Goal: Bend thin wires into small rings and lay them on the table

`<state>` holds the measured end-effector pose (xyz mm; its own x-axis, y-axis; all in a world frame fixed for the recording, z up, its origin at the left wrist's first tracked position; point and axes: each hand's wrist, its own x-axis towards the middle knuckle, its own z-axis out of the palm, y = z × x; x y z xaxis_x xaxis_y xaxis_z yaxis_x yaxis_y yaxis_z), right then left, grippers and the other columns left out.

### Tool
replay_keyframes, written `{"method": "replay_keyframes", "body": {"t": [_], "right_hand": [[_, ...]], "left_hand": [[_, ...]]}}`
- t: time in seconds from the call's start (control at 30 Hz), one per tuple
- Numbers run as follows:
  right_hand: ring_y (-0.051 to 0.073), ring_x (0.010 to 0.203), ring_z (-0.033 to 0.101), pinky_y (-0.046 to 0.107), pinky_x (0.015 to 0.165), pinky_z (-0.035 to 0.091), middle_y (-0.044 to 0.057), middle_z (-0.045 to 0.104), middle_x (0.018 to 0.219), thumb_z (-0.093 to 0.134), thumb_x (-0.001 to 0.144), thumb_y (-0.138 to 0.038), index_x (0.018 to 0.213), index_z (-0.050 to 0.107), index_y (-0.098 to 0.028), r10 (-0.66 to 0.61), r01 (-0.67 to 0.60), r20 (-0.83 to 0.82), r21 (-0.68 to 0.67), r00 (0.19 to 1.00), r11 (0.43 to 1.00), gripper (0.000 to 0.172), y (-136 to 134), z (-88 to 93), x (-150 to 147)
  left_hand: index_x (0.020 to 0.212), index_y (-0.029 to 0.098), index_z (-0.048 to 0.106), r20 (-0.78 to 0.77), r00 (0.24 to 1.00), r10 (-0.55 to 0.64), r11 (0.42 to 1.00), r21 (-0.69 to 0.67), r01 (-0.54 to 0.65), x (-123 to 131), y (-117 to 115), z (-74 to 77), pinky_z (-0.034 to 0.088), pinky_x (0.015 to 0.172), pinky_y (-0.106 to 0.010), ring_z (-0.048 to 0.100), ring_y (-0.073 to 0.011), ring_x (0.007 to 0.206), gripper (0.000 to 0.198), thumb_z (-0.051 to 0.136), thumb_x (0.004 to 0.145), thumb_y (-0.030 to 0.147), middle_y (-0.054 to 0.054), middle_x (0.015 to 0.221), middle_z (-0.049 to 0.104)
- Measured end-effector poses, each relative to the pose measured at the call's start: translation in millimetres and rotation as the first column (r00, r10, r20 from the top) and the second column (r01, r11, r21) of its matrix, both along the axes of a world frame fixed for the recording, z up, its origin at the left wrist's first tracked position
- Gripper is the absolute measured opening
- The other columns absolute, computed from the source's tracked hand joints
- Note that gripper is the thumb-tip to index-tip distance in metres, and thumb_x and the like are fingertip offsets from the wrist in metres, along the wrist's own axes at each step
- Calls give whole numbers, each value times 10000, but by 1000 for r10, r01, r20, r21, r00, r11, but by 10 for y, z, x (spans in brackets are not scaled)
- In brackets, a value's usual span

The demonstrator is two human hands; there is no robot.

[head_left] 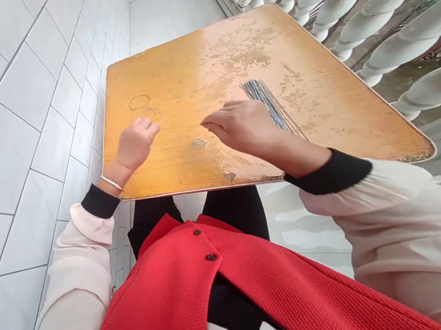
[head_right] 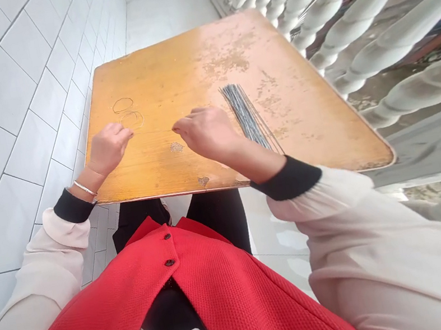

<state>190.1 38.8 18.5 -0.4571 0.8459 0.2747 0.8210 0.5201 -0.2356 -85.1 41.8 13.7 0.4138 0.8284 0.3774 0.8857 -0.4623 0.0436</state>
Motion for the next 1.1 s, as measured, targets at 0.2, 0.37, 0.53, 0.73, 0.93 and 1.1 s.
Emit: {"method": "replay_keyframes", "body": {"t": [0.2,0.37,0.53,0.73,0.93,1.1], "right_hand": [[308,1058,590,428,891,487,89,694,742,550,914,-247,720,642,-255,16,-39,-213,-106,977,994,215,626,-39,-415],[315,1058,614,471,955,467,116,710,852,572,905,-197,702,592,-230,-61,31,-218,-137,974,990,207,856,-128,-519],[262,905,676,468,944,496,76,721,841,563,907,-171,737,587,-230,-131,96,-351,-116,927,989,181,878,-177,-598],[179,639,642,424,816,561,-3,642,643,561,903,-142,697,546,-230,-240,106,-607,-249,757,963,225,804,-149,-739],[97,469,572,245,533,519,-47,614,576,550,931,-92,725,510,-221,-335,22,-767,-386,547,922,246,800,-207,-865],[69,456,566,177,453,489,-70,613,562,509,971,-78,763,487,-214,-401,-87,-846,-456,353,886,249,771,-253,-992]], "left_hand": [[755,243,656,118,989,94,995,0,-95,-471,241,-29,431,751,-398,519,-252,854,305,437,882,72,-84,756,570],[855,209,683,63,975,213,976,-49,-211,-479,282,-35,452,820,-399,569,-257,898,308,405,911,88,-107,858,627],[1020,173,658,32,936,352,933,-87,-348,-376,326,-12,446,807,-338,608,-229,883,280,384,972,141,-110,945,667],[950,196,618,303,858,414,909,-96,-405,-286,379,43,383,723,-315,590,-208,771,218,425,1020,270,-56,784,577],[781,225,538,540,748,386,911,-97,-400,-255,389,82,338,667,-310,534,-193,652,234,513,1004,293,10,604,396],[783,237,497,687,672,276,950,-87,-301,-230,388,34,379,680,-290,556,-175,672,257,498,1017,343,12,621,473]]}}
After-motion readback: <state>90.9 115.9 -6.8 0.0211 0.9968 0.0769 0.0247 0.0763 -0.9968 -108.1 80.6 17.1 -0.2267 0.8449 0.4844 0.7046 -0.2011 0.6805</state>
